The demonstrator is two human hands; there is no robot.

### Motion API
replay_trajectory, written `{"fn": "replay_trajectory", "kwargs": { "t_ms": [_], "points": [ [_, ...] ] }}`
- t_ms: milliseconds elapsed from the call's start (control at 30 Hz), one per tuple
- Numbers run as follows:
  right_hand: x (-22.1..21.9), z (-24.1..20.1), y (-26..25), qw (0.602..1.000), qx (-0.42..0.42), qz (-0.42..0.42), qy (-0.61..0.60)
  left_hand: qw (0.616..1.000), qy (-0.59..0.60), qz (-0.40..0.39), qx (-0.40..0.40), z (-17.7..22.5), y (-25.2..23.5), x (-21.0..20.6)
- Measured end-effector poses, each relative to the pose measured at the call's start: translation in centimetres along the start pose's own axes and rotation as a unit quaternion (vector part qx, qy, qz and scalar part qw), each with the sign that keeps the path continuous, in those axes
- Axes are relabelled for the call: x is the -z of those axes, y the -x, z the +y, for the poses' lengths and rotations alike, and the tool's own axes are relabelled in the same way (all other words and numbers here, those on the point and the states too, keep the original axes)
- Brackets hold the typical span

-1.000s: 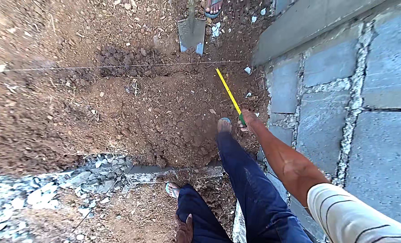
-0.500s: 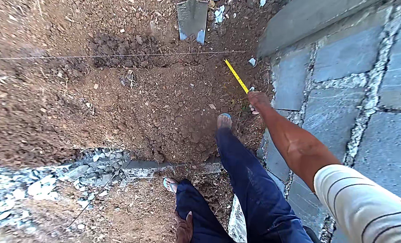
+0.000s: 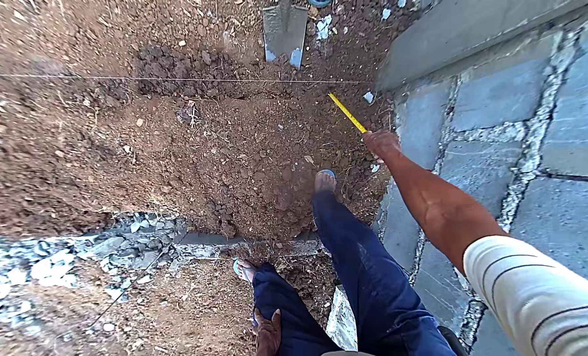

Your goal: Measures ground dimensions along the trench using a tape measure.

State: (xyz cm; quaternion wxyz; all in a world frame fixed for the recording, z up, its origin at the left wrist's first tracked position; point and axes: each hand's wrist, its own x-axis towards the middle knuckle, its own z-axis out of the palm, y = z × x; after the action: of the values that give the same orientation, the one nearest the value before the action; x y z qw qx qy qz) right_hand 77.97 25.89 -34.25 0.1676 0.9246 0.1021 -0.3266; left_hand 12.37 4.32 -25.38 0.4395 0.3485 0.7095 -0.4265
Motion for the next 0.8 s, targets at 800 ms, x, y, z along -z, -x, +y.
{"fn": "replay_trajectory", "kwargs": {
  "t_ms": [800],
  "points": [
    [-8.6,14.7,32.3,0.929,-0.106,-0.128,-0.331,0.946,0.187,0.051,-0.26,-9.8,0.2,8.1]
  ]
}}
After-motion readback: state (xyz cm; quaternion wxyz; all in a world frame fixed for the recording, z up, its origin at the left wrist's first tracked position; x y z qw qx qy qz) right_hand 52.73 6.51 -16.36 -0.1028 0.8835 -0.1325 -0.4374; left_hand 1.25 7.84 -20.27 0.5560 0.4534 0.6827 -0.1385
